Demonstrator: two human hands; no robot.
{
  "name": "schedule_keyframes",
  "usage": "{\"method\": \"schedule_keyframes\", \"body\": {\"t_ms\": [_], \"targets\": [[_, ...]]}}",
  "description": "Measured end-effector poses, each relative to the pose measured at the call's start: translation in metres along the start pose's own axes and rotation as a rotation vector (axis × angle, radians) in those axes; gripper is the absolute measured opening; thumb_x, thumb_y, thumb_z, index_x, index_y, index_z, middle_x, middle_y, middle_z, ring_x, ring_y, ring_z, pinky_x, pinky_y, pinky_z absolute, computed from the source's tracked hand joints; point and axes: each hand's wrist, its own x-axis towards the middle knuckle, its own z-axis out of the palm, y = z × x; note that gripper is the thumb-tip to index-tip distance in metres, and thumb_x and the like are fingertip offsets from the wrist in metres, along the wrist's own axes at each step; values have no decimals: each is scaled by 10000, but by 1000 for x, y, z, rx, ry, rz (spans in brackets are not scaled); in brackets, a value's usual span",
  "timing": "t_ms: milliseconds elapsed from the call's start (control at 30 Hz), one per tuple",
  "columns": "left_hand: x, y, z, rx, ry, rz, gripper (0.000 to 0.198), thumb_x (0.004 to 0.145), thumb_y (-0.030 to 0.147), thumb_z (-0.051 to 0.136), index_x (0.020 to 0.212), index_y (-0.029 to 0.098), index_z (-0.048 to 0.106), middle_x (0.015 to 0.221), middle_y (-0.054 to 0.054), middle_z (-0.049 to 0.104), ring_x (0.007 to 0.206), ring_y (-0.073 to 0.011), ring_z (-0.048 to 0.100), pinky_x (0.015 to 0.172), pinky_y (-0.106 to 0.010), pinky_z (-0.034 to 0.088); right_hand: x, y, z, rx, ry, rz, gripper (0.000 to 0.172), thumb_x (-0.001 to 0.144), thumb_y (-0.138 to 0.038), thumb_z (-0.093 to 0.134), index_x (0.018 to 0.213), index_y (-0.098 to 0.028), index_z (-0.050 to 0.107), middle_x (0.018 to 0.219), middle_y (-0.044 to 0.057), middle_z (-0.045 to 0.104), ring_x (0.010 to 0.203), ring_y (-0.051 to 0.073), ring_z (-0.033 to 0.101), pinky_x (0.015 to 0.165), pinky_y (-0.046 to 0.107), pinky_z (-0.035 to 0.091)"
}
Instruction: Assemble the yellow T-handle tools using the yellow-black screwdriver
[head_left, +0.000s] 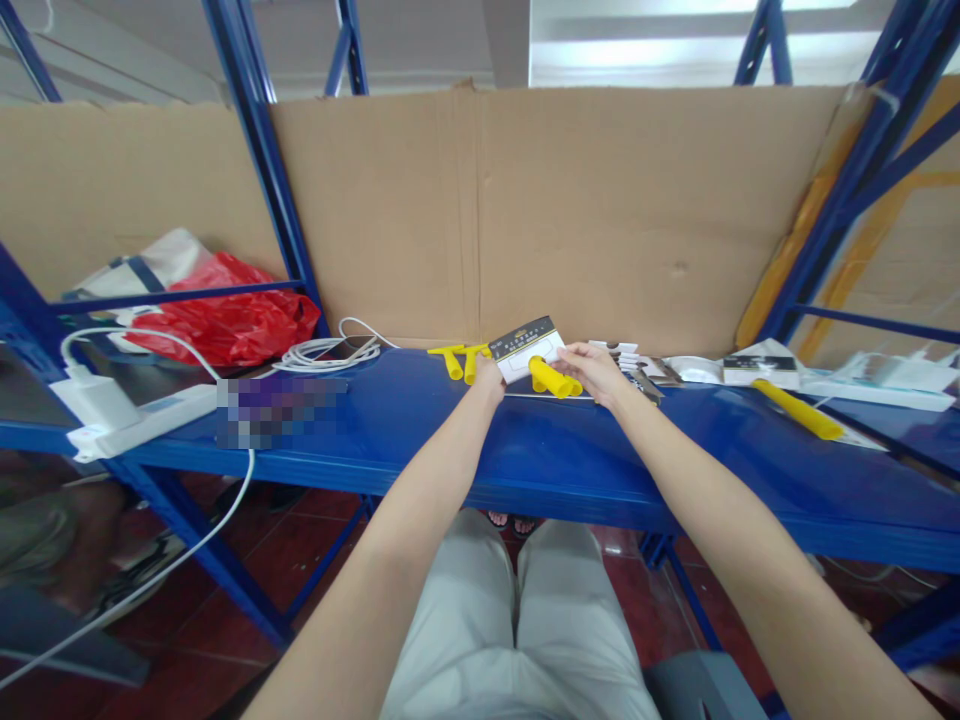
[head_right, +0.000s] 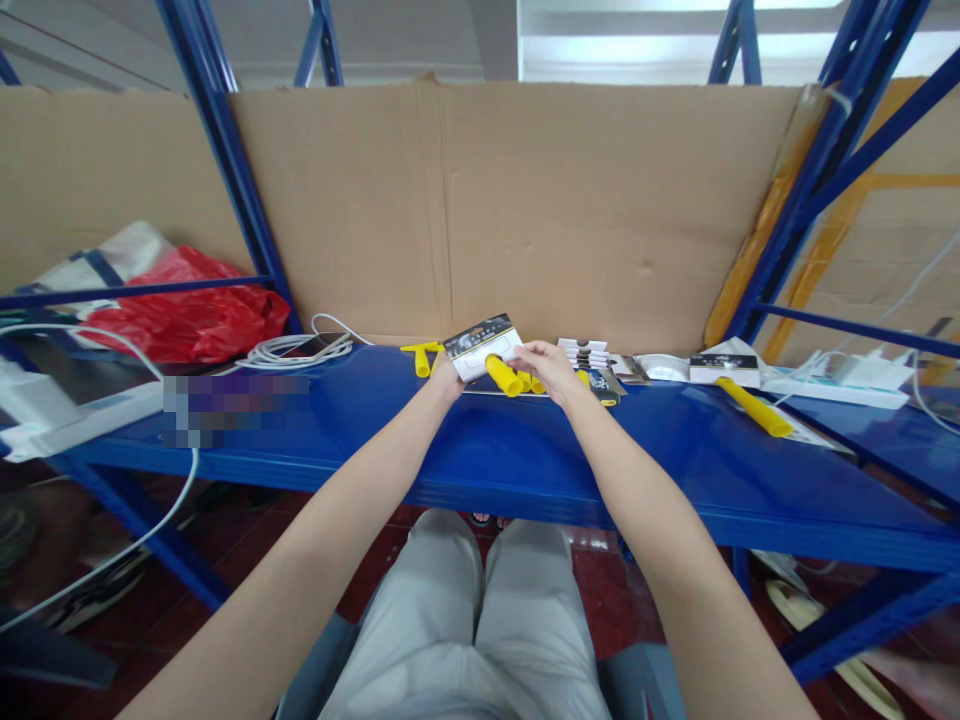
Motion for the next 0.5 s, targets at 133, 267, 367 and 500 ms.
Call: {"method": "schedule_keyframes", "body": {"t_ms": [133,267,367,500], "targets": [[-11,4,1,58,-95,-38,82,786,184,620,863,208,635,754,-22,705,726,-182,695,625,-281,545,1,3,1,4,31,-5,197,697,-187,816,651,-180,625,642,1,682,616,108,670,747,237,560],[-20,4,0,99,-159,-13,81,768,129,586,778,180,648,678,-23,699,708,-190,699,610,-273,542,2,5,1,8,47,-2,204,708,-160,805,649,-182,611,667,8,692,611,112,668,766,260,568],[-23,4,0,122,-170,-19,74,734,114,599,724,174,641,632,-13,688,719,-199,703,634,-285,548,3,6,1,14,58,-4,211,719,-151,793,646,-190,599,641,1,677,644,128,683,781,272,573],[-22,6,1,160,-163,-88,31,730,188,633,705,172,640,680,-38,707,734,-213,707,674,-308,544,4,6,1,32,88,-10,222,734,-147,781,643,-193,583,623,-5,667,636,127,683,776,271,575]]}}
